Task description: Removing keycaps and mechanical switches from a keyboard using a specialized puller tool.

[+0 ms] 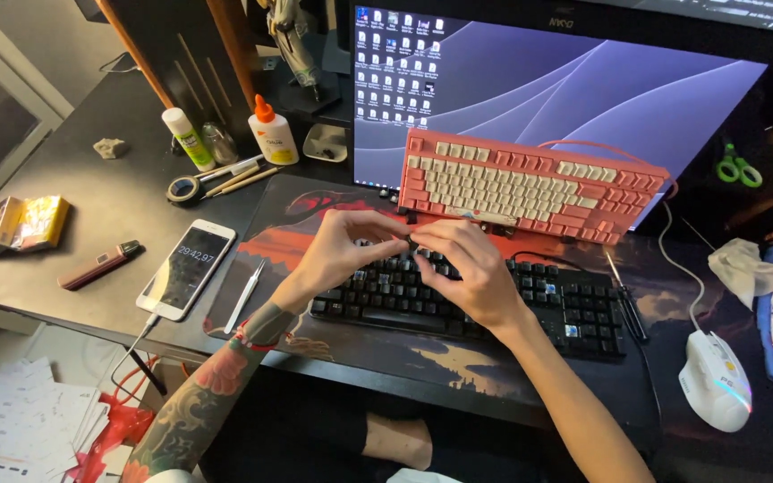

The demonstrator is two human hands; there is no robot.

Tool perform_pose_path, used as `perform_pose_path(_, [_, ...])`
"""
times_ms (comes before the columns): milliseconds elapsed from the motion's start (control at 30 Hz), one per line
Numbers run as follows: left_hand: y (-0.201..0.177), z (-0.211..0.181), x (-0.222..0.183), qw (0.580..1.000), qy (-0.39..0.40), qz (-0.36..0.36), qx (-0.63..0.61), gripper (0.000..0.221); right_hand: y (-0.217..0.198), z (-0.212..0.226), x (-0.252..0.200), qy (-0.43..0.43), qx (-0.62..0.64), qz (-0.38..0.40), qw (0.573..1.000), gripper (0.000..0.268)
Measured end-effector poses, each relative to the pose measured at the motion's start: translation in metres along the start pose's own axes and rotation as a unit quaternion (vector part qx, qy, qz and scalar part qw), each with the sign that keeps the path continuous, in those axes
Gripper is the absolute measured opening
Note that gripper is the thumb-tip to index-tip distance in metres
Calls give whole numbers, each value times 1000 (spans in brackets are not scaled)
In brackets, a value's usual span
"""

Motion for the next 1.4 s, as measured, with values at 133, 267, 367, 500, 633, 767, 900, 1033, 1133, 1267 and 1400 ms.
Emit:
perform_pose_path(133, [9, -1, -3, 1000, 7, 5, -24, 23, -8, 4, 5, 5, 21, 7, 1000, 25])
perform_pose_path(267, [11, -3, -2, 999, -1, -7, -44, 16, -51, -23, 5, 66, 26, -12, 997, 17])
perform_pose_path(367, [-7, 14, 0, 998, 2, -31, 48, 12, -96, -89, -17, 211, -7, 20, 977, 21])
perform_pose_path(500, [-29, 38, 10, 989, -1, -41, 140, 39, -124, -133, -65, 285, -7, 41, 958, 16])
perform_pose_path(633, [-39, 40, 10, 965, 43, -27, 258, 20, -120, -138, -93, 338, 21, 81, 937, 13])
perform_pose_path(767, [-34, 78, 3, 922, -9, 38, 385, 16, -83, -121, -87, 340, 63, 166, 924, 13])
perform_pose_path(900, [-26, 88, 3, 913, -58, 64, 398, 20, -61, -115, -93, 365, 92, 216, 901, 15])
perform_pose_path(1033, [-25, 90, 1, 900, -24, 71, 429, 19, -53, -124, -106, 387, 87, 237, 887, 17])
perform_pose_path(1133, [-25, 92, 0, 896, -14, 71, 438, 20, -48, -132, -113, 375, 75, 242, 892, 16])
perform_pose_path(1267, [-22, 97, 4, 894, -15, 74, 441, 22, -47, -132, -111, 370, 72, 249, 892, 14])
perform_pose_path(1400, [-20, 83, 3, 893, -10, 73, 445, 23, -51, -120, -98, 368, 67, 283, 883, 15])
Point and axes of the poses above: each hand's wrist, its own x-axis towards the middle knuckle, its own y-axis out of the palm, z = x × y, the point moved 10 cm from there along x, towards the middle knuckle, and after that the axes turned 6 degrees about -y, right-handed, at the moved point
